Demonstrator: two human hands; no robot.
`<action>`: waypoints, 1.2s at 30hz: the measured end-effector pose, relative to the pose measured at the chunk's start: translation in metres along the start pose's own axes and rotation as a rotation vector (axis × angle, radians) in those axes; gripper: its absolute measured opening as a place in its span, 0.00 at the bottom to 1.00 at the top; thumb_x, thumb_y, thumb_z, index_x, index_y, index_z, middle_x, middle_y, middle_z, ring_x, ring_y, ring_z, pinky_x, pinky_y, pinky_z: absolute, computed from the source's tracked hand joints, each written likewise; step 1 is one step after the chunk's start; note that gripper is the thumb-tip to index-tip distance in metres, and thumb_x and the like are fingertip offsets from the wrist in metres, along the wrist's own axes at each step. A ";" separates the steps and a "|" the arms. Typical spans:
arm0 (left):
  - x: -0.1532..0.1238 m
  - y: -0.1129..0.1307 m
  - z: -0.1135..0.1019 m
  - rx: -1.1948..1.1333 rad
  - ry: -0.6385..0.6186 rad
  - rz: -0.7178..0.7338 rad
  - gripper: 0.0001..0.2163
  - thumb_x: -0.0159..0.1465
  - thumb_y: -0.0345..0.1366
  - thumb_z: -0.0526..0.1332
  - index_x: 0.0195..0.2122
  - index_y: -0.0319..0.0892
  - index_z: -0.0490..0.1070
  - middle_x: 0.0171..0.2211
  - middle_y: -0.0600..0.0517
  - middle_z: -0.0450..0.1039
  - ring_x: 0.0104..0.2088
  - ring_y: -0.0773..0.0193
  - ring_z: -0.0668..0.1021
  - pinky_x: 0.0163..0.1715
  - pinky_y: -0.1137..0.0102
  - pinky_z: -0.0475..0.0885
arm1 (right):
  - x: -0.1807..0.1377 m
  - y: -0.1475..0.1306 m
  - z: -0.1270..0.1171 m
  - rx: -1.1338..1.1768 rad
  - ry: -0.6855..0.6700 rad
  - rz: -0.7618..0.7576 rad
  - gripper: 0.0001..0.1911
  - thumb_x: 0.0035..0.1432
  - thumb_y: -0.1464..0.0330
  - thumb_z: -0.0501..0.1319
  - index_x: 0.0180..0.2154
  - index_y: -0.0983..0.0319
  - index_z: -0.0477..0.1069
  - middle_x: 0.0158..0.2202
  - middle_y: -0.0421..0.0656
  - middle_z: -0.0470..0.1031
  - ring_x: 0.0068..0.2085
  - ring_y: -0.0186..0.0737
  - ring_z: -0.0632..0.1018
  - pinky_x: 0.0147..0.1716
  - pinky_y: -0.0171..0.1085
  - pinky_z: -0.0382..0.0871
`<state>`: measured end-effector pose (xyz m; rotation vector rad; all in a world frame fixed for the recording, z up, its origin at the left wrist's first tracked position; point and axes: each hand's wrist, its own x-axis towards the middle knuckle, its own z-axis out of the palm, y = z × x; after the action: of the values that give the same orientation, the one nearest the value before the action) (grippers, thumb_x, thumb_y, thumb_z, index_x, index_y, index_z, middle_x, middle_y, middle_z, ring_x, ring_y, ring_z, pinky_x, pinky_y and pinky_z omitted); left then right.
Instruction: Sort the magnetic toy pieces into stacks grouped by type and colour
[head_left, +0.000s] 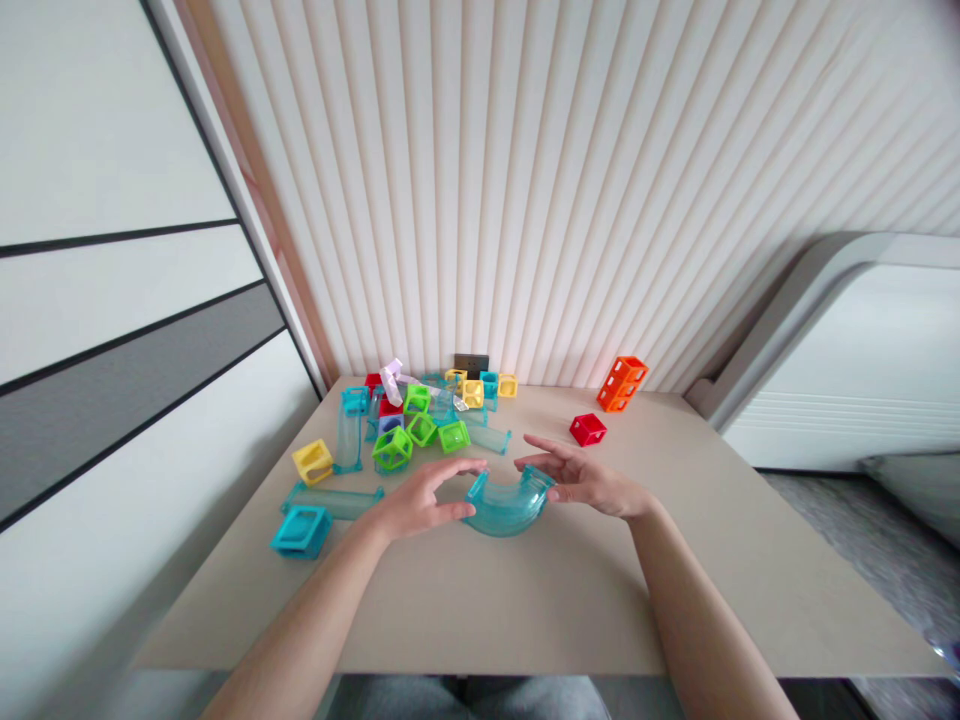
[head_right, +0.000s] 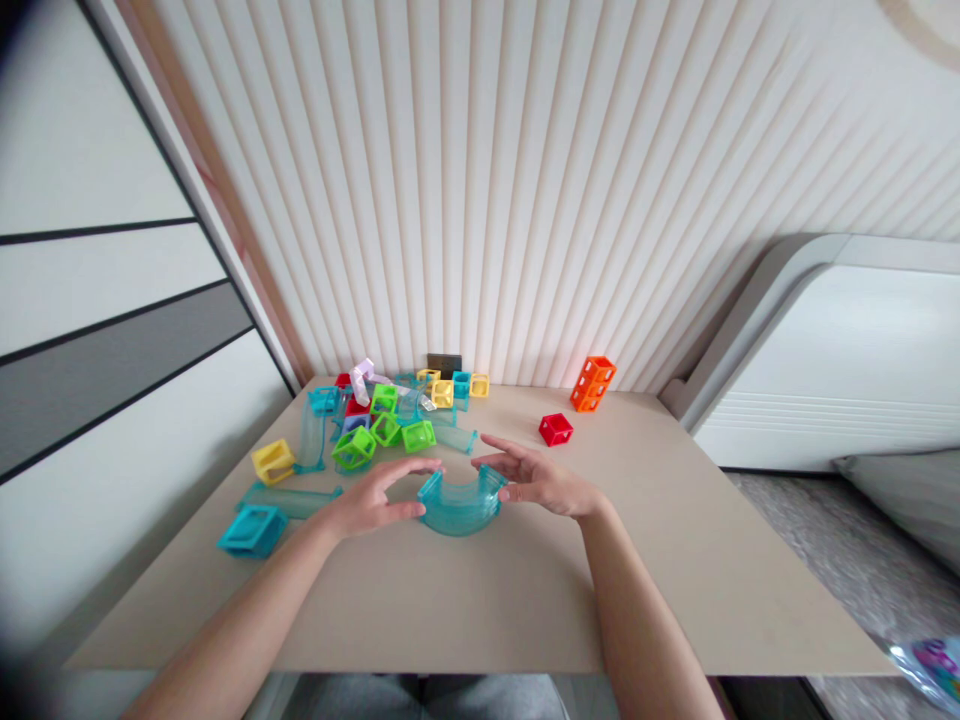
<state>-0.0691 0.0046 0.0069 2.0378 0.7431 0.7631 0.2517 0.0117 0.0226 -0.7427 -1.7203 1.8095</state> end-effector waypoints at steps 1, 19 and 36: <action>0.000 0.000 0.000 -0.005 0.002 -0.004 0.25 0.61 0.44 0.67 0.59 0.47 0.67 0.59 0.45 0.71 0.58 0.54 0.73 0.60 0.60 0.66 | 0.000 0.000 0.000 0.000 0.002 0.001 0.43 0.56 0.67 0.70 0.67 0.50 0.53 0.63 0.51 0.67 0.59 0.44 0.72 0.52 0.44 0.70; 0.000 -0.003 0.001 -0.023 0.021 -0.014 0.25 0.61 0.44 0.68 0.59 0.47 0.68 0.58 0.46 0.72 0.57 0.55 0.74 0.59 0.60 0.68 | 0.002 0.002 0.000 0.014 -0.001 -0.002 0.41 0.56 0.68 0.71 0.66 0.49 0.56 0.62 0.51 0.68 0.60 0.45 0.71 0.53 0.44 0.69; 0.001 -0.002 0.000 -0.013 0.013 -0.035 0.26 0.60 0.45 0.68 0.59 0.48 0.68 0.58 0.47 0.72 0.57 0.55 0.75 0.59 0.61 0.67 | 0.005 0.006 0.001 0.047 -0.013 0.032 0.42 0.54 0.67 0.72 0.66 0.51 0.57 0.61 0.50 0.69 0.57 0.45 0.73 0.52 0.43 0.69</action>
<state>-0.0687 0.0061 0.0053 2.0048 0.7766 0.7602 0.2477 0.0140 0.0161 -0.7440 -1.6773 1.8737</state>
